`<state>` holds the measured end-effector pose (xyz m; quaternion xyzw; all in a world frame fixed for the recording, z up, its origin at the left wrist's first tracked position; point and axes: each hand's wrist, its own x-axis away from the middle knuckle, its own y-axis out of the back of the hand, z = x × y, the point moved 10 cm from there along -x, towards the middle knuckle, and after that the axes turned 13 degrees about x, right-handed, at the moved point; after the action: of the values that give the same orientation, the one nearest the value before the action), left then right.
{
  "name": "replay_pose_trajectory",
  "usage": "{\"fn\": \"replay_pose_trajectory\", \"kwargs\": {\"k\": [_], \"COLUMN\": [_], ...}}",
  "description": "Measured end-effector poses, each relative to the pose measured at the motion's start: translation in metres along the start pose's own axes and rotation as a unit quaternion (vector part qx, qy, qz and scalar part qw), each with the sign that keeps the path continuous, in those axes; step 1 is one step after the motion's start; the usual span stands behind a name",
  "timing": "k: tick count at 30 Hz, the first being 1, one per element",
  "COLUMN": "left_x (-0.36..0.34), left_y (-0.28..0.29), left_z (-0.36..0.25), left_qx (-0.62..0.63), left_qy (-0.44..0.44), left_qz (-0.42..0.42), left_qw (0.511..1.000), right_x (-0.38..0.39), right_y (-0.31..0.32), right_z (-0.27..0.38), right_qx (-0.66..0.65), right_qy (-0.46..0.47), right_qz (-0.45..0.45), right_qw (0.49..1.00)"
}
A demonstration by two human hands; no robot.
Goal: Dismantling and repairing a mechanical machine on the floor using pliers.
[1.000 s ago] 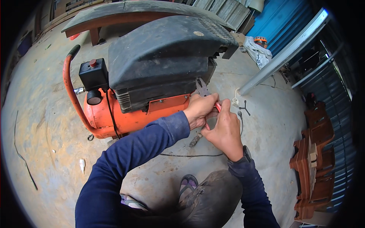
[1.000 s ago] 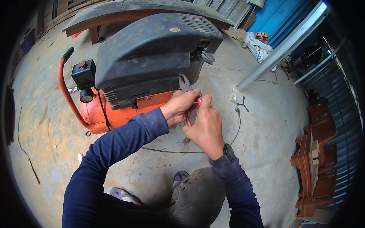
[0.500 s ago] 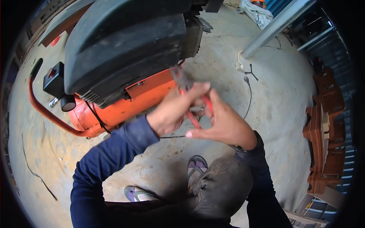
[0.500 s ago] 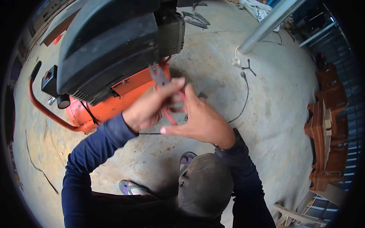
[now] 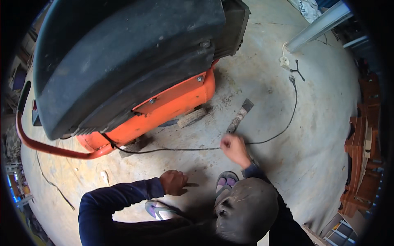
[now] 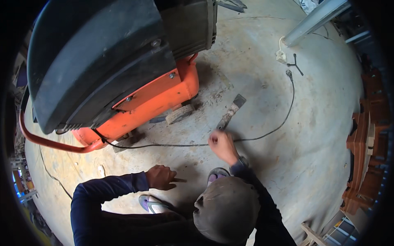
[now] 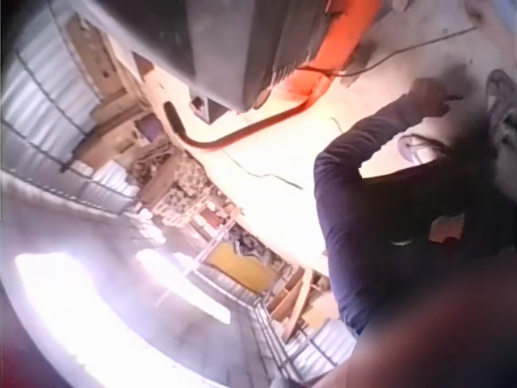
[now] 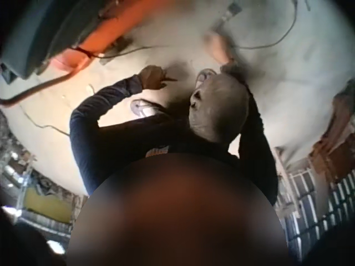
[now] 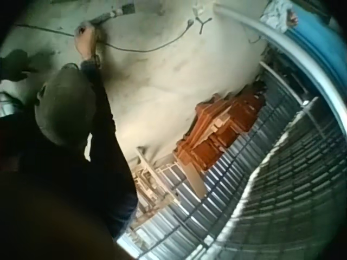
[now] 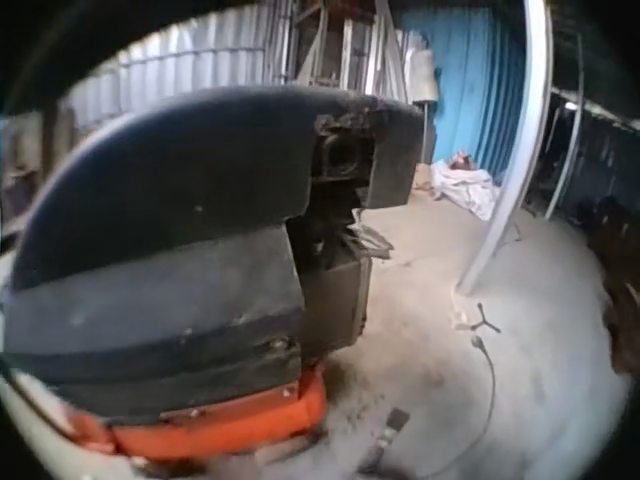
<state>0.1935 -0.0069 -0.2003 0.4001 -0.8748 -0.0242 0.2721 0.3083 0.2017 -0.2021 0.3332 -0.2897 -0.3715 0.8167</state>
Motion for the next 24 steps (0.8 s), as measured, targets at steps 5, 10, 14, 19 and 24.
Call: {"fn": "replay_pose_trajectory", "kwargs": {"k": [5, 10, 14, 19, 24], "left_x": [0.012, 0.023, 0.058, 0.215, 0.368], "left_y": [0.035, 0.046, 0.054, 0.089, 0.027], "left_z": [0.021, 0.032, 0.050, 0.047, -0.019], "left_qx": [-0.182, -0.166, -0.075, 0.041, 0.185], "left_qy": [0.098, 0.116, 0.128, 0.274, 0.491], "left_qz": [-0.002, 0.001, 0.012, -0.172, -0.365], "left_qw": [0.978, 0.979, 0.989, 0.945, 0.769], "right_x": [-0.150, -0.219, -0.202, -0.075, 0.214], "right_y": [0.062, 0.035, 0.041, 0.045, 0.173], "right_z": [-0.008, -0.102, -0.100, -0.045, -0.101], "right_qx": [0.174, 0.326, 0.271, 0.196, 0.142], "right_qy": [0.029, -0.105, -0.078, -0.024, -0.003], "right_qz": [-0.355, -0.107, -0.028, 0.033, 0.121], "right_qw": [0.918, 0.933, 0.959, 0.980, 0.982]}}
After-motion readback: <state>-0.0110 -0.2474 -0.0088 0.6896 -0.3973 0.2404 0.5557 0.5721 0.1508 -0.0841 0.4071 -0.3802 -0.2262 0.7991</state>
